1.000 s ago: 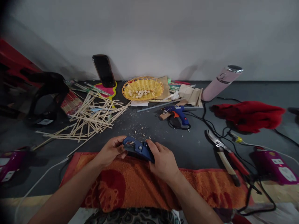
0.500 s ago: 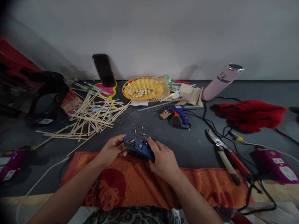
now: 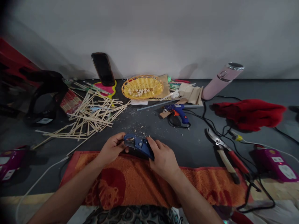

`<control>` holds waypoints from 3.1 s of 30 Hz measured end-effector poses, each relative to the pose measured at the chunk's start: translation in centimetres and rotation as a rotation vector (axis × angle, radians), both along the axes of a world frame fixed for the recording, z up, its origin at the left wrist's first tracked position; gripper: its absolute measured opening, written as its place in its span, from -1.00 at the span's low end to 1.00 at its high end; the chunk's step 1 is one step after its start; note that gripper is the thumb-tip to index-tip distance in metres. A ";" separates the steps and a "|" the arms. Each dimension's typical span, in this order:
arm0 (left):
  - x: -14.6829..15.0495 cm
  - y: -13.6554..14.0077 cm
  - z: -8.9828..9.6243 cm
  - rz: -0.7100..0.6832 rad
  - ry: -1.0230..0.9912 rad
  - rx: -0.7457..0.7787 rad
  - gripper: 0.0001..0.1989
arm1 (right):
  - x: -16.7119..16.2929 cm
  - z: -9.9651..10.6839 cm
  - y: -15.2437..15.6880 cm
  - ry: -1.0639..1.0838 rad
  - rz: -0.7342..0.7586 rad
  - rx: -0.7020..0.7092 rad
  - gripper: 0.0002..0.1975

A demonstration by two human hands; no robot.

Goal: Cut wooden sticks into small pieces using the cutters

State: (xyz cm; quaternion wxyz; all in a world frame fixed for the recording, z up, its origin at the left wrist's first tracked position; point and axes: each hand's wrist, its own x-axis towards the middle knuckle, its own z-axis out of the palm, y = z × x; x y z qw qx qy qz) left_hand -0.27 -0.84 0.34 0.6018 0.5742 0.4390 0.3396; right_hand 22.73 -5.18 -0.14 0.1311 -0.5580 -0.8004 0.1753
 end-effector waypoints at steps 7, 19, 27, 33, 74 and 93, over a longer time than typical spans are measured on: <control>0.1 -0.5 0.0 -0.047 -0.193 -0.025 -0.67 | -0.4 -0.1 -0.2 0.082 0.017 0.019 -0.32; 0.7 -0.6 0.5 0.144 -0.172 -0.155 -0.69 | 0.5 -0.4 0.6 0.046 -0.083 0.075 -0.34; 0.8 -0.3 0.4 0.201 -0.139 -0.138 -0.74 | 0.7 -0.4 0.8 0.059 -0.115 0.075 -0.36; 0.8 -0.3 0.5 0.204 -0.113 -0.149 -0.71 | 0.6 -0.7 0.7 0.031 -0.117 0.091 -0.36; 0.4 0.5 -0.6 0.169 -0.033 -0.098 -0.74 | 1.1 -1.7 2.0 -0.035 -0.166 0.208 -0.38; 0.6 0.4 -0.5 0.151 0.011 -0.053 -0.71 | 1.2 -1.7 2.1 -0.057 -0.156 0.220 -0.41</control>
